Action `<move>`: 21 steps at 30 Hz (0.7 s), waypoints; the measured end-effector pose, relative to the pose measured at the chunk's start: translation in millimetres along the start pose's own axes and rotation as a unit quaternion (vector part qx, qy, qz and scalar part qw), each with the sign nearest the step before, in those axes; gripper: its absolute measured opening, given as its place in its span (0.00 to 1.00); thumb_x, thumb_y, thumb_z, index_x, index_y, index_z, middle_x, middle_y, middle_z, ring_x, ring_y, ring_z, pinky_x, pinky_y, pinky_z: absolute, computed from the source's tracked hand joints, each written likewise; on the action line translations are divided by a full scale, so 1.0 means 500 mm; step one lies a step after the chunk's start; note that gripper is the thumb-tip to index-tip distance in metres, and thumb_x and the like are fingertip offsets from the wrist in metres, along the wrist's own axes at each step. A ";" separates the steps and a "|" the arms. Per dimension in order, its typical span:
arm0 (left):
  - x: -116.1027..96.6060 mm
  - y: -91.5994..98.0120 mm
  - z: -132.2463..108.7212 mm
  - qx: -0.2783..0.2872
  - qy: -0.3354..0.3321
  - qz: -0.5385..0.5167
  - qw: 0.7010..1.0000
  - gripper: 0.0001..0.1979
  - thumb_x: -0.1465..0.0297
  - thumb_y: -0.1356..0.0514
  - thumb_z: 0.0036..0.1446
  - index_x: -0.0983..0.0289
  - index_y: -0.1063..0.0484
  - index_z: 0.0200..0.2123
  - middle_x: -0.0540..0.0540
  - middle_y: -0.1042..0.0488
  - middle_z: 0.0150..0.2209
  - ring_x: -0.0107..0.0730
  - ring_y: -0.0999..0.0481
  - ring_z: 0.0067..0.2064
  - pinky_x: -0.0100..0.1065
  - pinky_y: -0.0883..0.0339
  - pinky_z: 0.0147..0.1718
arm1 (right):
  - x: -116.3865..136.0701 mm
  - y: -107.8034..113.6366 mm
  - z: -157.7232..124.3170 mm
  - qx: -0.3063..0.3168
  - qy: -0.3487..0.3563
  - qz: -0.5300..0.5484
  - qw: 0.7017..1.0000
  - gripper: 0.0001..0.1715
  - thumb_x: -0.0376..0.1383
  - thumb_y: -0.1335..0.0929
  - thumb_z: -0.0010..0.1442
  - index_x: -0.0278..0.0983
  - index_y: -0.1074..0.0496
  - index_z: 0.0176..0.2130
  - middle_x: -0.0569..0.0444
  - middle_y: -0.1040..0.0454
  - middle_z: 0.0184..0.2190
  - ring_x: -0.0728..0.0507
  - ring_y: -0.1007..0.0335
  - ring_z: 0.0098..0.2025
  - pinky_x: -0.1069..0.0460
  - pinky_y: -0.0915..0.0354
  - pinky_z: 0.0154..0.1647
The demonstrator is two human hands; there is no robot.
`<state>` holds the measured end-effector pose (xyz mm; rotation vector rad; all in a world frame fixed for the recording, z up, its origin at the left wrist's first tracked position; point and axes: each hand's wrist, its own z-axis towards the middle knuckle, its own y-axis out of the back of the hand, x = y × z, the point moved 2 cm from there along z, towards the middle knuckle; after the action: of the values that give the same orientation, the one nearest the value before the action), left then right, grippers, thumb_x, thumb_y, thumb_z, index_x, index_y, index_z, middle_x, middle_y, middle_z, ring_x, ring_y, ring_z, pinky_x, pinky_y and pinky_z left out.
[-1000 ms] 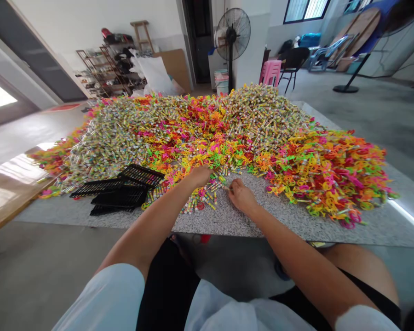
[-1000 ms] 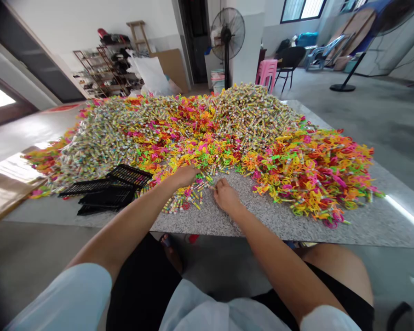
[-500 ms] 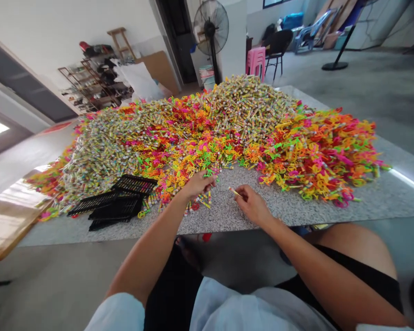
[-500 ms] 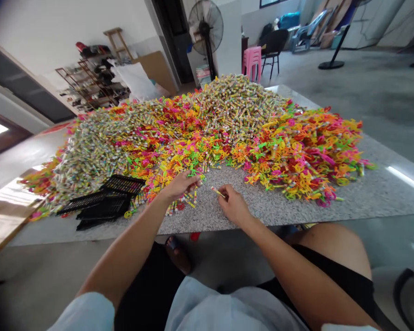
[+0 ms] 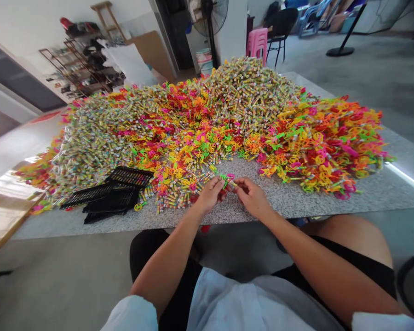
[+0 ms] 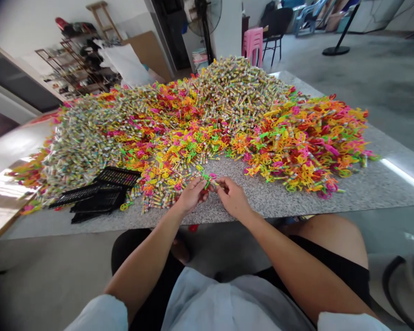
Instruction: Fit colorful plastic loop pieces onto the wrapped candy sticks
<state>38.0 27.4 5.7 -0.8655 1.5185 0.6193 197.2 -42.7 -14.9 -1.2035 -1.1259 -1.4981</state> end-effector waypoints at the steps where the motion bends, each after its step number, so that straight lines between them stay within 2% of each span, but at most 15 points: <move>1: 0.000 -0.001 -0.001 -0.004 -0.005 0.010 1.000 0.17 0.53 0.42 0.63 0.63 0.34 0.39 0.53 0.24 0.35 0.19 0.34 0.21 0.24 0.47 0.16 | 0.000 -0.002 -0.002 -0.004 0.002 -0.004 1.000 0.17 0.45 0.35 0.65 0.39 0.29 0.50 0.52 0.22 0.36 0.46 0.30 0.27 0.52 0.34 0.29; 6: 0.002 -0.006 -0.003 -0.038 -0.034 0.059 0.997 0.17 0.54 0.45 0.65 0.63 0.33 0.37 0.52 0.24 0.34 0.20 0.34 0.21 0.26 0.44 0.19 | 0.000 -0.005 -0.009 -0.030 0.020 -0.058 0.998 0.19 0.44 0.35 0.66 0.40 0.28 0.52 0.50 0.22 0.39 0.45 0.28 0.30 0.51 0.32 0.31; 9: 0.007 -0.006 -0.003 -0.057 -0.050 0.086 0.993 0.18 0.53 0.45 0.66 0.63 0.33 0.36 0.51 0.25 0.31 0.21 0.33 0.21 0.26 0.41 0.21 | -0.003 -0.004 -0.009 -0.025 0.015 -0.067 0.997 0.19 0.44 0.35 0.66 0.40 0.28 0.53 0.51 0.22 0.36 0.45 0.29 0.28 0.51 0.33 0.30; 14: 0.008 -0.004 -0.004 -0.066 -0.063 0.108 0.990 0.17 0.54 0.47 0.67 0.62 0.34 0.37 0.50 0.23 0.32 0.22 0.33 0.20 0.28 0.39 0.21 | -0.006 -0.006 -0.010 -0.006 0.012 -0.052 0.999 0.19 0.44 0.36 0.67 0.40 0.28 0.53 0.54 0.22 0.32 0.46 0.31 0.23 0.51 0.33 0.26; 16: 0.007 -0.005 -0.005 -0.069 -0.066 0.121 0.988 0.16 0.54 0.47 0.67 0.62 0.34 0.37 0.50 0.23 0.31 0.22 0.33 0.20 0.28 0.39 0.21 | -0.003 -0.005 -0.013 -0.020 0.044 -0.094 0.994 0.18 0.43 0.36 0.67 0.40 0.27 0.54 0.52 0.21 0.37 0.44 0.26 0.29 0.49 0.29 0.33; 18: 0.007 -0.005 -0.005 -0.069 -0.066 0.131 0.987 0.16 0.54 0.47 0.67 0.61 0.34 0.37 0.50 0.23 0.31 0.22 0.33 0.20 0.28 0.39 0.21 | 0.003 -0.003 -0.015 -0.044 0.089 -0.147 0.984 0.18 0.40 0.36 0.67 0.41 0.27 0.54 0.50 0.20 0.45 0.42 0.23 0.39 0.46 0.28 0.43; 21: 0.009 -0.005 -0.005 -0.072 -0.067 0.132 0.986 0.16 0.55 0.48 0.67 0.61 0.35 0.38 0.51 0.22 0.33 0.22 0.34 0.20 0.29 0.40 0.21 | 0.007 -0.001 -0.016 -0.044 0.143 -0.191 0.970 0.17 0.37 0.36 0.68 0.42 0.27 0.55 0.49 0.22 0.50 0.40 0.24 0.47 0.44 0.29 0.51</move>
<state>38.8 23.2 1.7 -0.7194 1.4903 0.9727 194.8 -50.7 -12.6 -0.8185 -1.1444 -1.9587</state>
